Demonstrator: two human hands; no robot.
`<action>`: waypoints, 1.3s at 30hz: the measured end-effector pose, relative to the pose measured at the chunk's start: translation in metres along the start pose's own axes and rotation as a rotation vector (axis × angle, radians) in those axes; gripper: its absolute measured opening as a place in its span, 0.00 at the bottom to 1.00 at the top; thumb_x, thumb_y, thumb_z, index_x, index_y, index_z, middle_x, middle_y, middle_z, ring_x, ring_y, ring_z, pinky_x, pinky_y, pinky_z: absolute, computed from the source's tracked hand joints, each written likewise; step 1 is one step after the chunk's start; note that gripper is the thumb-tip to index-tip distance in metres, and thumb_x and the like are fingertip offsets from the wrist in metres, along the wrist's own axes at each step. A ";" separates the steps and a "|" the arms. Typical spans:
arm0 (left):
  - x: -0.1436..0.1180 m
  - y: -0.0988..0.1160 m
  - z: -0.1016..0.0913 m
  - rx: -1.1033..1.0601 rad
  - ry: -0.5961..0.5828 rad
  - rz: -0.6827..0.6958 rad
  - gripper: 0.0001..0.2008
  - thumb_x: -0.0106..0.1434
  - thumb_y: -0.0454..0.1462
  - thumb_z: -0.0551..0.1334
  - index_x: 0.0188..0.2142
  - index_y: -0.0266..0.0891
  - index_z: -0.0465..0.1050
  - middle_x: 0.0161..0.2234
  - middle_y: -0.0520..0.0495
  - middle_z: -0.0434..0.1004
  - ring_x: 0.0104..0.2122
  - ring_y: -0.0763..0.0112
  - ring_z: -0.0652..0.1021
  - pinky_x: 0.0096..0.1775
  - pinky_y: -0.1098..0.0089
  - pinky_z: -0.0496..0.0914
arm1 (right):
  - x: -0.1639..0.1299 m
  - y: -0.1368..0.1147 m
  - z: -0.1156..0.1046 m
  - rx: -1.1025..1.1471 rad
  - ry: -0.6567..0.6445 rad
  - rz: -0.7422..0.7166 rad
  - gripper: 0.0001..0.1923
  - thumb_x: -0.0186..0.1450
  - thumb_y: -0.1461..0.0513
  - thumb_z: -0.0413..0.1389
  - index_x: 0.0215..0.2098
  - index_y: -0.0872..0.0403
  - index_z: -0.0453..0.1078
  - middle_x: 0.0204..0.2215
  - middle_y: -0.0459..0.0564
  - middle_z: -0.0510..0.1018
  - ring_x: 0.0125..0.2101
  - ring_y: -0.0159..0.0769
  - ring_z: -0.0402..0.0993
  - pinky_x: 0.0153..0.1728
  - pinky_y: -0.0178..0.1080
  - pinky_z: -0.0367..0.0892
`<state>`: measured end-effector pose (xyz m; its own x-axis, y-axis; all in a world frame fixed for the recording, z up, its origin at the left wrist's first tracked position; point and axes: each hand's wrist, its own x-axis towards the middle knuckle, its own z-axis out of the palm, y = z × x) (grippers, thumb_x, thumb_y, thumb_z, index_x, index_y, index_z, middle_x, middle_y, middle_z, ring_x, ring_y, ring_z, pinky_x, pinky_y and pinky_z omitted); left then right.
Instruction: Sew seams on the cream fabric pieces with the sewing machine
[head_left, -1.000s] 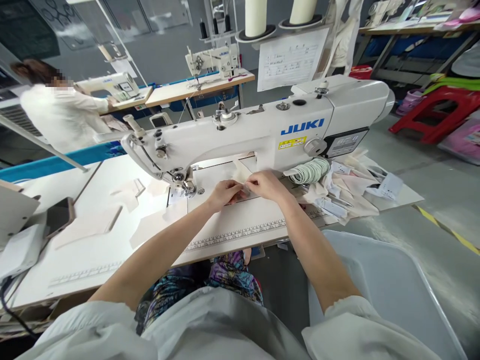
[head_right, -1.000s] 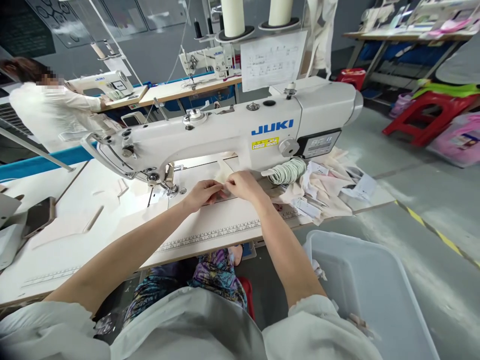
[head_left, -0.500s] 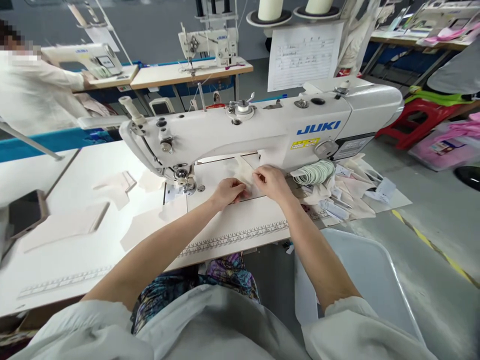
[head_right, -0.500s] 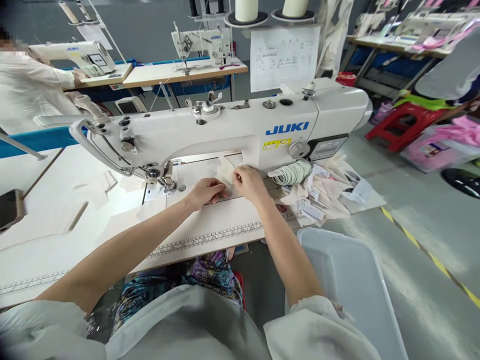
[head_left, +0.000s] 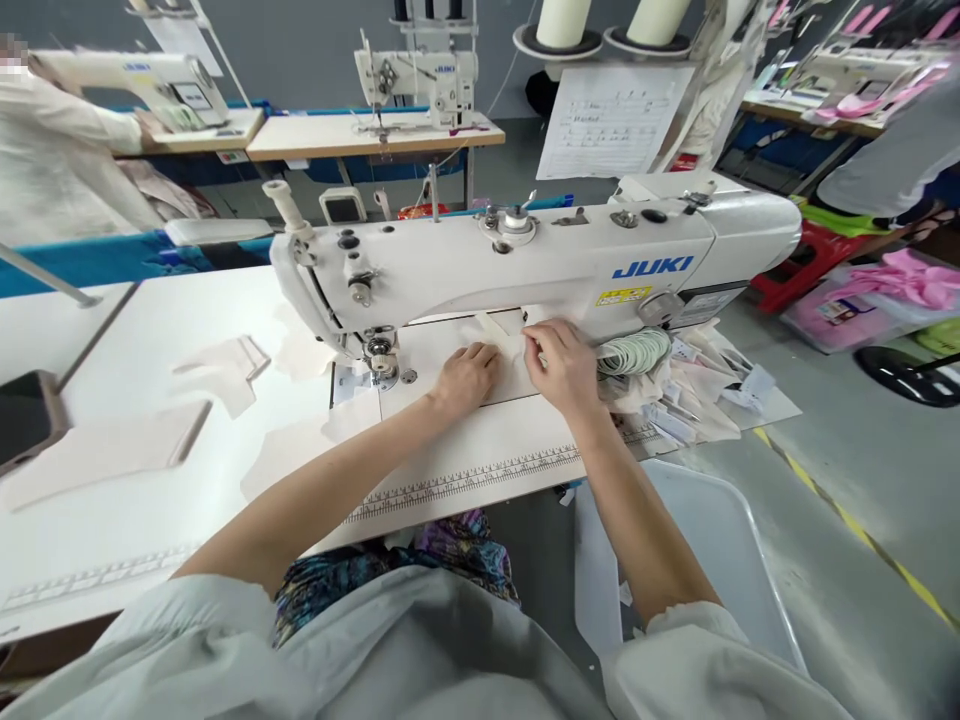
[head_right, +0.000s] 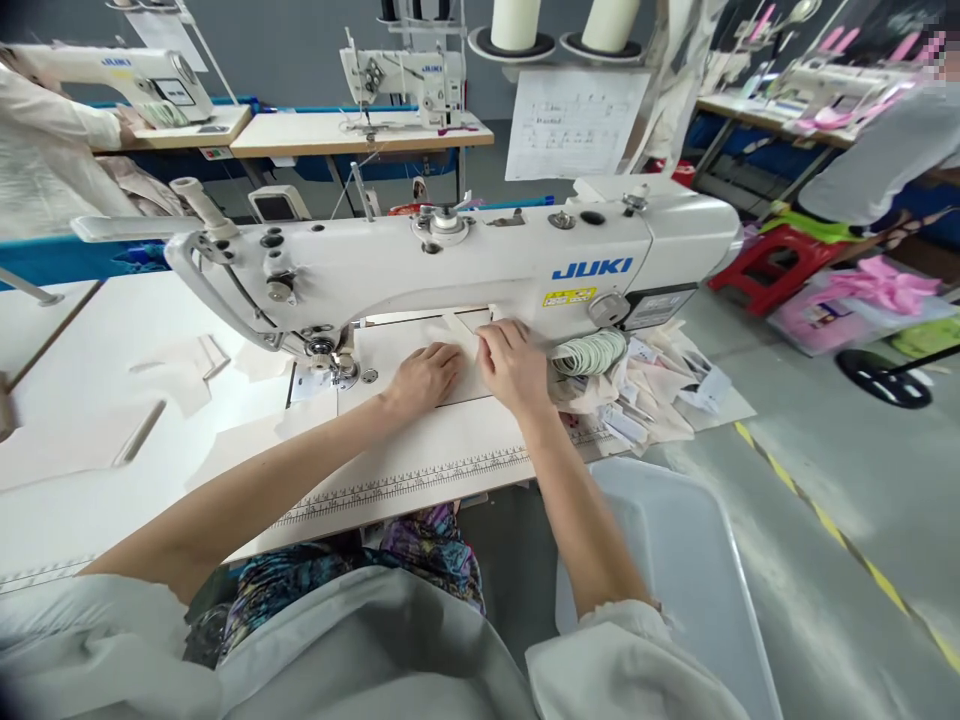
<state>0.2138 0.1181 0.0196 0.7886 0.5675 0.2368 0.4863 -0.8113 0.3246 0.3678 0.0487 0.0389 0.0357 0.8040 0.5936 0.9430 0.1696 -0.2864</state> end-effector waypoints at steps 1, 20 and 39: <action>0.000 -0.001 0.002 0.007 0.006 0.007 0.10 0.65 0.30 0.53 0.41 0.33 0.72 0.48 0.34 0.73 0.49 0.55 0.71 0.49 0.58 0.66 | 0.000 -0.005 -0.010 0.008 0.012 -0.019 0.12 0.68 0.64 0.44 0.40 0.53 0.70 0.40 0.57 0.76 0.45 0.45 0.70 0.46 0.45 0.64; -0.171 -0.001 -0.102 -1.212 -0.185 -0.356 0.13 0.60 0.40 0.64 0.42 0.37 0.66 0.29 0.47 0.77 0.29 0.70 0.78 0.35 0.68 0.74 | -0.022 -0.151 -0.026 0.577 -0.710 -0.019 0.14 0.69 0.61 0.44 0.53 0.49 0.57 0.28 0.42 0.76 0.25 0.32 0.69 0.29 0.34 0.62; -0.141 -0.112 -0.110 -0.891 -0.144 -0.672 0.04 0.62 0.31 0.60 0.30 0.35 0.71 0.22 0.47 0.77 0.19 0.73 0.76 0.21 0.74 0.70 | -0.009 -0.167 0.052 0.956 -0.951 0.330 0.12 0.67 0.58 0.51 0.44 0.55 0.71 0.34 0.51 0.79 0.31 0.33 0.76 0.31 0.37 0.73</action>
<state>0.0065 0.1445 0.0508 0.5317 0.7834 -0.3218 0.4323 0.0757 0.8986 0.1928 0.0431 0.0422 -0.3902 0.8927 -0.2255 0.3315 -0.0923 -0.9389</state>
